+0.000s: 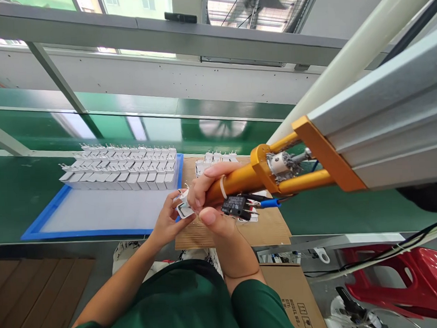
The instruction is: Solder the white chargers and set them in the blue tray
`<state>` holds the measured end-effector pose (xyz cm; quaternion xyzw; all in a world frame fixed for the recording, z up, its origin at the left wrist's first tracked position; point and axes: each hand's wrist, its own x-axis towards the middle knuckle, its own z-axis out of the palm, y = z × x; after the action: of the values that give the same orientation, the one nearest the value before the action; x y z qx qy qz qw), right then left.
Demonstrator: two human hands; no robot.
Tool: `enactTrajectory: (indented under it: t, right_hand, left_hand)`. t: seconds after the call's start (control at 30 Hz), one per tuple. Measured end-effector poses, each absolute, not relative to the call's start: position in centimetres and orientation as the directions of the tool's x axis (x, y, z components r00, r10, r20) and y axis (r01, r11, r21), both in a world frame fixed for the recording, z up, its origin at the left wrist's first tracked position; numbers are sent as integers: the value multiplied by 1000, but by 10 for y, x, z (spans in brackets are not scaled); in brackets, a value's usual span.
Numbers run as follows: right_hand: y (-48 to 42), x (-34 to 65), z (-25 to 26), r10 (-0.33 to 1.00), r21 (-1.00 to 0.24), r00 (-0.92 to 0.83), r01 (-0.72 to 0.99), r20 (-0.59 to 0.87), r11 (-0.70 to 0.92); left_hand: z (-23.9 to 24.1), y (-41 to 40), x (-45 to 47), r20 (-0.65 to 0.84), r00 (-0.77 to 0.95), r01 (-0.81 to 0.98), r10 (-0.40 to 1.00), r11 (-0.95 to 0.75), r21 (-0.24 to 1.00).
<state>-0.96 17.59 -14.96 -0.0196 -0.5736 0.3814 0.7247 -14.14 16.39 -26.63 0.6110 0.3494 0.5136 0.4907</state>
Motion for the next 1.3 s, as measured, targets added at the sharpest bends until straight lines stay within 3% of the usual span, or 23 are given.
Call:
enactTrajectory:
  t: [1.3]
  right_hand:
    - [180, -9, -150, 535, -418, 70, -543, 842, 728]
  left_hand:
    - [-270, 166, -143, 299, 229, -68, 927, -291, 954]
